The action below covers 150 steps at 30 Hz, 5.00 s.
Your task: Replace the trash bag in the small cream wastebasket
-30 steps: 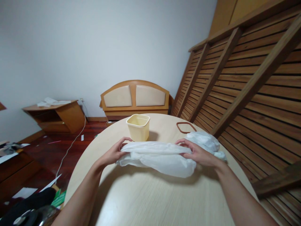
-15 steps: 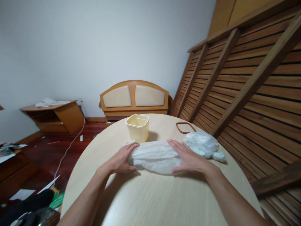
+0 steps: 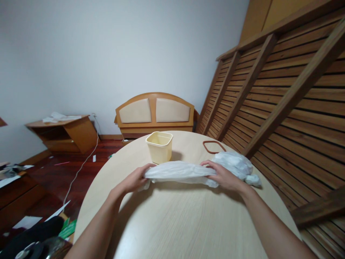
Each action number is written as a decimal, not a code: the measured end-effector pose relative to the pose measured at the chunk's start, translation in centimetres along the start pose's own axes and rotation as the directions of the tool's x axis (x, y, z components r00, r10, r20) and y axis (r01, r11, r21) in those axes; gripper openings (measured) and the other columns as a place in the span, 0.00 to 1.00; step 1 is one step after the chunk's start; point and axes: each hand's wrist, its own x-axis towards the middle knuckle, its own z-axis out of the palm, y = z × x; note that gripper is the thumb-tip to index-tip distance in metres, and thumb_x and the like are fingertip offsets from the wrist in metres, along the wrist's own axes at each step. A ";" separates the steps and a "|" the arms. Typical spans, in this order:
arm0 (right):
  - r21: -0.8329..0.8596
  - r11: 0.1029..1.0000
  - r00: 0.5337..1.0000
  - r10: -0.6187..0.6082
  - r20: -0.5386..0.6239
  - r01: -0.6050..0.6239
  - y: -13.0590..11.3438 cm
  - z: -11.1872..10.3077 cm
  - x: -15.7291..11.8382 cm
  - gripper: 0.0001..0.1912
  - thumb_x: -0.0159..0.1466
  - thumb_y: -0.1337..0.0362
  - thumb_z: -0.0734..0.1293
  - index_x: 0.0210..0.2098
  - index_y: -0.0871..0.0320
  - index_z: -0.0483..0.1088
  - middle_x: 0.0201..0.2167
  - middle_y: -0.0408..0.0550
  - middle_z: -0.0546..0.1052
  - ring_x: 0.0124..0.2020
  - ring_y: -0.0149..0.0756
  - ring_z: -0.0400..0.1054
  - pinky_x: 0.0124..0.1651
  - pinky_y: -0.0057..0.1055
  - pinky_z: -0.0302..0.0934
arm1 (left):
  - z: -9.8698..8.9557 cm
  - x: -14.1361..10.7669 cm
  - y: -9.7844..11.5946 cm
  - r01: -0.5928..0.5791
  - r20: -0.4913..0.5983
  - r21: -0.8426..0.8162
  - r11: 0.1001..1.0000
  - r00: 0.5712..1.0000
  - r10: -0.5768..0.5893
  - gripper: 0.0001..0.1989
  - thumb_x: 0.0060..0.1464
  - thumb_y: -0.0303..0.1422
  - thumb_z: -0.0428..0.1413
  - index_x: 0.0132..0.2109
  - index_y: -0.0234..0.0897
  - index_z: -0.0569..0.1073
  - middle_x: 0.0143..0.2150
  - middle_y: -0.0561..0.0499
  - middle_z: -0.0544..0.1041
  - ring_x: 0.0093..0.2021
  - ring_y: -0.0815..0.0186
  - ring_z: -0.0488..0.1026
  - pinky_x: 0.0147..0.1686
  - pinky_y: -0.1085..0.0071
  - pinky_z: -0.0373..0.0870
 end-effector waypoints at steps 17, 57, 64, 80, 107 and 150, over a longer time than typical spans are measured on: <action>0.107 0.943 0.819 -0.213 -0.533 0.315 -8.0 3.0 16.4 0.11 0.56 0.58 0.69 0.36 0.57 0.72 0.35 0.45 0.79 0.35 0.37 0.70 0.39 0.32 0.65 | 0.6 0.3 2.3 -0.216 -0.973 -0.061 0.975 0.232 -0.010 0.09 0.49 0.31 0.62 0.40 0.38 0.78 0.39 0.51 0.79 0.42 0.64 0.77 0.44 0.68 0.75; -0.437 0.848 0.952 -0.291 0.092 0.301 -11.6 7.5 17.8 0.14 0.69 0.55 0.66 0.48 0.55 0.77 0.47 0.49 0.82 0.46 0.39 0.76 0.48 0.32 0.65 | 0.6 0.2 2.5 -0.027 -0.937 -0.169 0.985 0.314 -0.152 0.22 0.57 0.35 0.54 0.58 0.37 0.70 0.55 0.45 0.76 0.55 0.57 0.75 0.56 0.61 0.73; -0.559 0.771 0.950 -0.286 0.126 0.306 -11.7 6.8 15.5 0.09 0.65 0.68 0.67 0.41 0.56 0.79 0.41 0.52 0.83 0.45 0.45 0.75 0.50 0.37 0.62 | 0.6 -0.1 3.0 -0.016 -0.930 -0.104 0.994 0.357 -0.092 0.21 0.57 0.35 0.55 0.58 0.37 0.71 0.55 0.46 0.76 0.56 0.58 0.75 0.56 0.63 0.72; -0.432 0.874 0.969 -0.249 -0.003 0.223 -13.8 2.0 4.3 0.16 0.56 0.56 0.77 0.40 0.54 0.74 0.40 0.47 0.80 0.41 0.42 0.74 0.43 0.34 0.63 | -3.8 3.1 13.7 -0.111 -0.586 0.185 0.976 0.785 0.201 0.16 0.49 0.29 0.51 0.42 0.36 0.80 0.40 0.49 0.83 0.37 0.63 0.78 0.39 0.70 0.74; -0.349 0.803 0.829 -0.547 -0.111 0.483 -14.5 -0.1 3.2 0.33 0.56 0.64 0.77 0.57 0.51 0.63 0.62 0.53 0.67 0.65 0.45 0.60 0.67 0.45 0.56 | -2.7 5.0 16.7 0.168 -0.414 0.203 0.965 0.908 -0.071 0.34 0.63 0.59 0.42 0.47 0.36 0.79 0.44 0.40 0.83 0.43 0.51 0.78 0.40 0.64 0.68; 0.590 0.801 0.905 0.173 -0.389 0.100 -12.6 -3.9 3.6 0.31 0.53 0.48 0.77 0.51 0.52 0.70 0.42 0.46 0.81 0.35 0.37 0.76 0.33 0.29 0.70 | -3.2 5.9 9.6 -0.209 -0.577 -0.675 0.708 0.747 -0.330 0.28 0.35 0.47 0.72 0.36 0.37 0.68 0.23 0.59 0.72 0.18 0.76 0.64 0.18 0.80 0.58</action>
